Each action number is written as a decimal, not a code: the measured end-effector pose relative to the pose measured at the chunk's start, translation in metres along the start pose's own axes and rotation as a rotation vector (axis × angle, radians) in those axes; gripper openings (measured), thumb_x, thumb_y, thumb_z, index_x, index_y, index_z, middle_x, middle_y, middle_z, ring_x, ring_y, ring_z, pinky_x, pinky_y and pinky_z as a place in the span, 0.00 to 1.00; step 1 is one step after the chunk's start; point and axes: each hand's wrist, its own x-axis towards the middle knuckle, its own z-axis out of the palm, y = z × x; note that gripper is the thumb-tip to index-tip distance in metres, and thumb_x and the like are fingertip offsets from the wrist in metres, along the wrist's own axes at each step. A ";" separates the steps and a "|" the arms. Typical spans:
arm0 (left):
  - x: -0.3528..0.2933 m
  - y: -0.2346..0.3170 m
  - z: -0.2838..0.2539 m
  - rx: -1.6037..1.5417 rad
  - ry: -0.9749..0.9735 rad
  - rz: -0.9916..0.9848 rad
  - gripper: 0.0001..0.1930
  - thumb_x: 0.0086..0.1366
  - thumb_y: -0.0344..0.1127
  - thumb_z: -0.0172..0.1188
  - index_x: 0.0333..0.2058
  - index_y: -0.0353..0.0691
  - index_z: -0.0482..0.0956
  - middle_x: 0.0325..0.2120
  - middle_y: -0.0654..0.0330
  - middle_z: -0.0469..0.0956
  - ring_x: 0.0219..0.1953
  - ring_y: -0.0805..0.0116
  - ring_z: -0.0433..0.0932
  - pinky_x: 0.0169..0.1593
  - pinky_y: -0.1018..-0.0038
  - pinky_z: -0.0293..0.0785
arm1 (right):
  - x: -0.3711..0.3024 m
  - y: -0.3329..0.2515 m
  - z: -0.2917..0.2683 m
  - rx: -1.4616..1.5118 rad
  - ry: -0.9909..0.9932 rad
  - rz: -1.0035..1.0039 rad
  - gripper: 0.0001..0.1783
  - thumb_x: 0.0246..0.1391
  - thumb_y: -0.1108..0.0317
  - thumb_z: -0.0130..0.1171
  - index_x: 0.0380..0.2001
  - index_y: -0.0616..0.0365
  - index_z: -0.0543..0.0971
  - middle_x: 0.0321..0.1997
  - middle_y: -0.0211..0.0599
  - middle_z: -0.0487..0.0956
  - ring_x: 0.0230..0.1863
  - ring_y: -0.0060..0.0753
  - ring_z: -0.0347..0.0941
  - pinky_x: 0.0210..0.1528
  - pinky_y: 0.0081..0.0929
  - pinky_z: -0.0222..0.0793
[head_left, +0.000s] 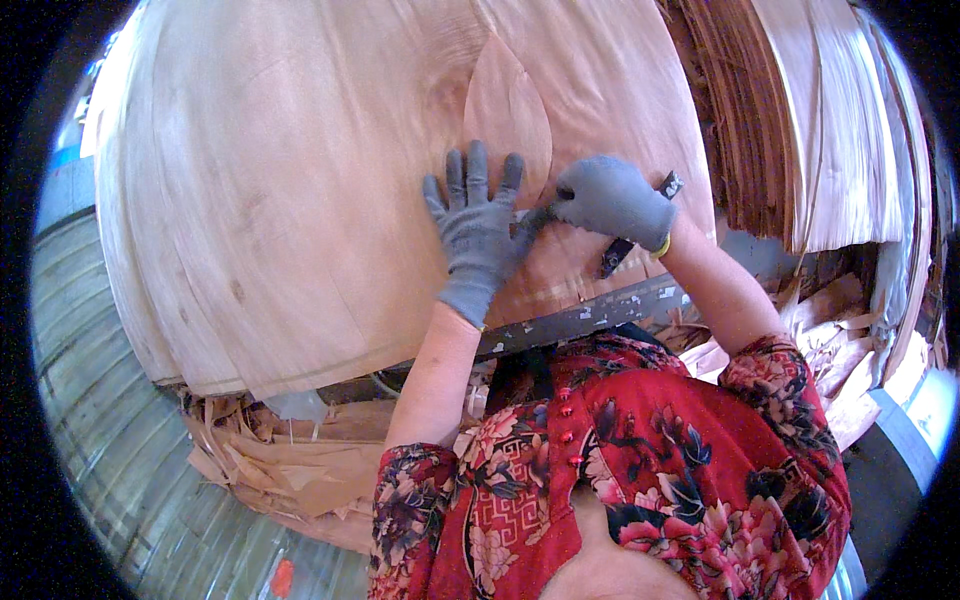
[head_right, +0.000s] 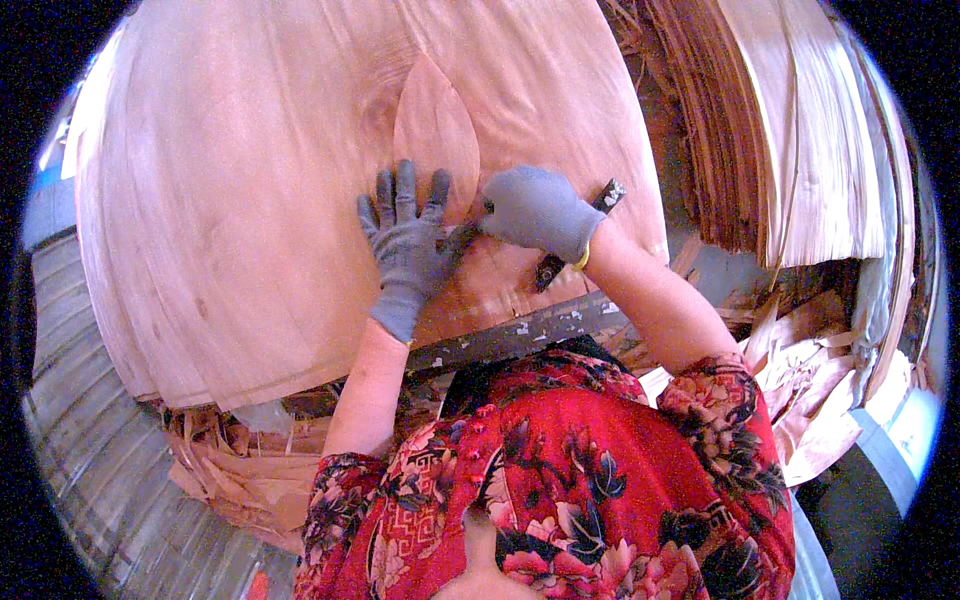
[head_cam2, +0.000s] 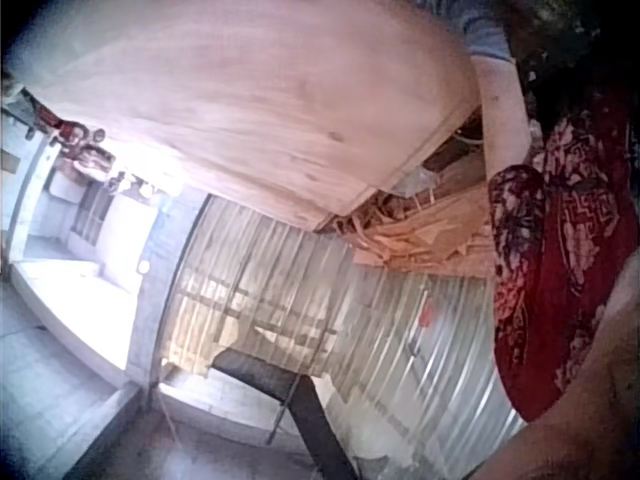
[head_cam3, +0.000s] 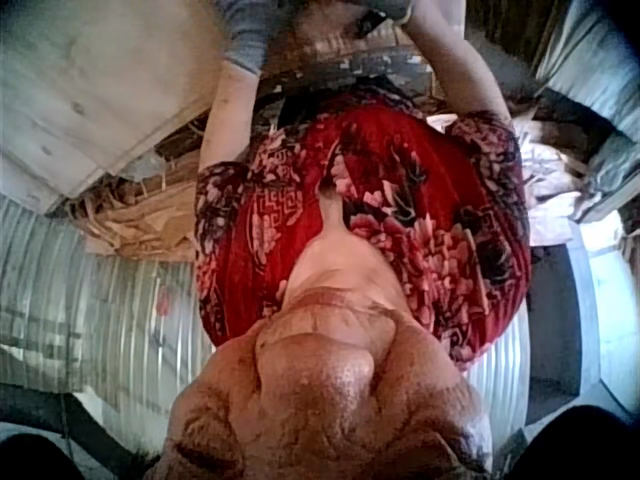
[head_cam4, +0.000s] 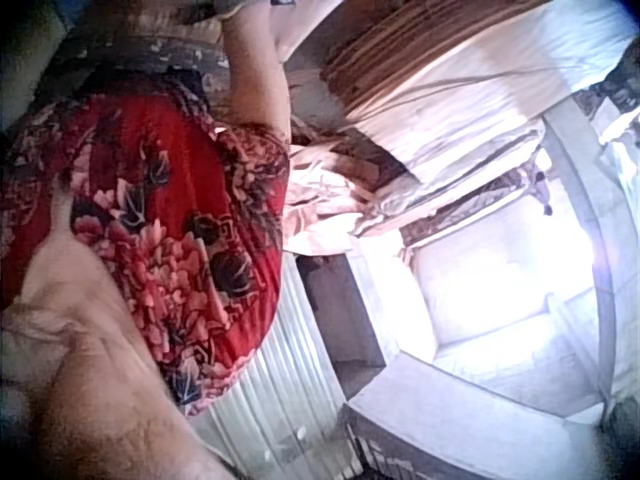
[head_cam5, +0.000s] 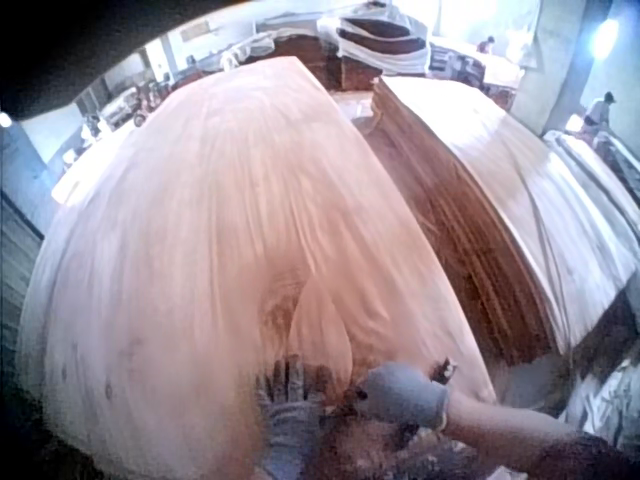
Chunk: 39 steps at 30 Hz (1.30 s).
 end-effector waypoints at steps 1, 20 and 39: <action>-0.001 0.000 -0.001 0.006 -0.006 0.001 0.32 0.53 0.62 0.50 0.56 0.58 0.65 0.61 0.51 0.51 0.63 0.46 0.46 0.59 0.42 0.35 | 0.001 -0.001 -0.005 0.061 -0.082 -0.015 0.14 0.45 0.56 0.55 0.27 0.54 0.81 0.21 0.42 0.77 0.23 0.42 0.74 0.29 0.37 0.68; -0.001 0.002 -0.002 -0.094 0.005 -0.061 0.33 0.52 0.66 0.49 0.55 0.58 0.67 0.62 0.52 0.51 0.64 0.48 0.45 0.61 0.44 0.32 | -0.027 0.013 -0.014 0.219 -0.265 -0.054 0.19 0.47 0.55 0.57 0.23 0.63 0.78 0.20 0.47 0.76 0.19 0.43 0.71 0.29 0.35 0.66; 0.022 -0.003 -0.021 -0.094 -0.112 0.166 0.39 0.52 0.57 0.53 0.56 0.34 0.61 0.59 0.44 0.54 0.62 0.49 0.50 0.64 0.54 0.41 | 0.069 0.038 -0.075 0.398 0.283 -0.034 0.10 0.51 0.66 0.56 0.36 0.58 0.75 0.20 0.36 0.74 0.21 0.27 0.70 0.27 0.26 0.66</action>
